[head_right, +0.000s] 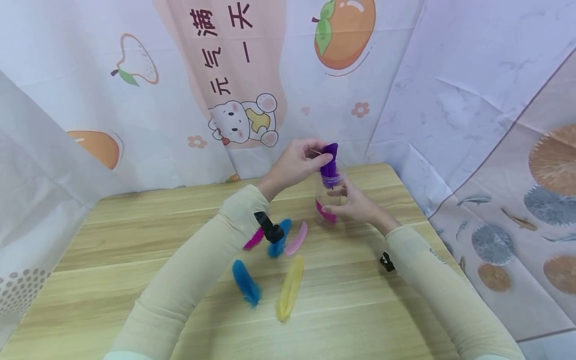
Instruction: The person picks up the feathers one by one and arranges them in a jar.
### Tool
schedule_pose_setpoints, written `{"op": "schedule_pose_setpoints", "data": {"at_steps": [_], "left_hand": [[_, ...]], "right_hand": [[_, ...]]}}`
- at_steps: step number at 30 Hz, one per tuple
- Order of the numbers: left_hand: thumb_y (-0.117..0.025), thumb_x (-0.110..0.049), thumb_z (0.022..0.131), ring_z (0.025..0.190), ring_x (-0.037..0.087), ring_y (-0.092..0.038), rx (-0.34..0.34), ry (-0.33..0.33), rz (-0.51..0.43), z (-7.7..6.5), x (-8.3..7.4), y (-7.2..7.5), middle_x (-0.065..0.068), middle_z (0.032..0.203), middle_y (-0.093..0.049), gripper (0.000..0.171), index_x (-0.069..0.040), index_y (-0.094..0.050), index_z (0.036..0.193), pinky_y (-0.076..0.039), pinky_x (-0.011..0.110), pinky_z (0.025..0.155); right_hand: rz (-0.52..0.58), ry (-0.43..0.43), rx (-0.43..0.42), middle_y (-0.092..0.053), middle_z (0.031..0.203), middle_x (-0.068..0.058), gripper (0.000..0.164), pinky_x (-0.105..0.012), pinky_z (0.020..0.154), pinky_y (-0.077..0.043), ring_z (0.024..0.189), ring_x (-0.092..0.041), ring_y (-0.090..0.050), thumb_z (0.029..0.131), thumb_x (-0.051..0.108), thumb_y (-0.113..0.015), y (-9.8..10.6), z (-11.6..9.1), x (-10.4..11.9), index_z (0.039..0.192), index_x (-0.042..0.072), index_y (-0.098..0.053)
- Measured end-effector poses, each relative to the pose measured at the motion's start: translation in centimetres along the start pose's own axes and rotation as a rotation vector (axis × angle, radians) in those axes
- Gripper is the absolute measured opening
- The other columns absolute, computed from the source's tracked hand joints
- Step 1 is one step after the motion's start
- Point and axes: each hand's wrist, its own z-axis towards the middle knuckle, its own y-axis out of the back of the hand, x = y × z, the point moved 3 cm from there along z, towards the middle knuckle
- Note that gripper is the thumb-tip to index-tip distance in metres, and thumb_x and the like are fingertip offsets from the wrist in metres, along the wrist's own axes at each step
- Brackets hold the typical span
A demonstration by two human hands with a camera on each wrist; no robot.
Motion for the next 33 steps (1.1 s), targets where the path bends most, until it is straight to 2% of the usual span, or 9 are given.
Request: {"op": "schedule_pose_setpoints", "data": {"at_steps": [6,12,19,23,29,33], "left_hand": [[-0.068,-0.011,0.099,0.09,0.018,-0.069,0.002,-0.023,0.002,0.02,-0.18,-0.12,0.007,0.106,-0.073,0.022,-0.001,-0.07,0.118,-0.055,0.022,0.082],[-0.067,-0.011,0.099,0.092,0.019,-0.069,0.011,-0.003,-0.007,-0.03,-0.08,-0.17,0.008,0.108,-0.073,0.023,-0.001,-0.069,0.119,-0.055,0.023,0.083],[-0.066,-0.011,0.1,0.096,0.016,-0.068,0.007,-0.02,-0.007,-0.08,-0.06,-0.08,0.006,0.111,-0.072,0.023,-0.003,-0.069,0.121,-0.054,0.021,0.085],[-0.066,-0.012,0.1,0.099,0.015,-0.068,-0.001,-0.03,0.005,-0.19,-0.06,-0.01,0.005,0.114,-0.071,0.026,-0.005,-0.067,0.125,-0.054,0.02,0.086],[-0.067,-0.015,0.1,0.111,0.015,-0.064,-0.013,-0.047,0.034,-0.52,-0.08,0.28,0.004,0.126,-0.067,0.03,-0.006,-0.064,0.129,-0.052,0.021,0.091],[-0.067,-0.019,0.1,0.12,0.02,-0.059,-0.027,-0.023,0.044,-0.83,0.16,0.65,0.004,0.134,-0.062,0.038,-0.008,-0.058,0.136,-0.051,0.023,0.095]], "right_hand": [[0.012,0.013,-0.004,-0.044,0.145,-0.026,0.098,-0.062,0.108,-0.039,0.13,-0.045,-0.052,0.086,0.008,-0.082,0.02,0.04,0.09,0.159,0.016,-0.017],[0.008,0.003,-0.005,-0.045,0.145,-0.024,0.101,-0.061,0.108,-0.039,0.13,-0.044,-0.052,0.086,0.008,-0.082,-0.06,-0.1,0.0,0.16,0.018,-0.015],[-0.027,0.025,-0.018,-0.051,0.14,-0.024,0.09,-0.06,0.113,-0.033,0.127,-0.041,-0.054,0.086,0.008,-0.082,-0.2,0.02,0.18,0.154,0.005,-0.025],[-0.016,0.057,-0.013,-0.05,0.139,-0.021,0.087,-0.058,0.109,-0.037,0.125,-0.042,-0.053,0.085,0.004,-0.081,-0.22,0.12,0.12,0.153,0.004,-0.026],[0.023,0.083,0.003,-0.039,0.147,-0.021,0.087,-0.059,0.101,-0.048,0.129,-0.051,-0.049,0.087,-0.001,-0.078,-0.33,0.15,-0.09,0.154,0.005,-0.023],[0.024,0.074,0.004,-0.04,0.148,-0.023,0.087,-0.059,0.099,-0.049,0.128,-0.052,-0.049,0.087,0.0,-0.078,-0.31,0.11,-0.07,0.154,0.008,-0.023]]}}
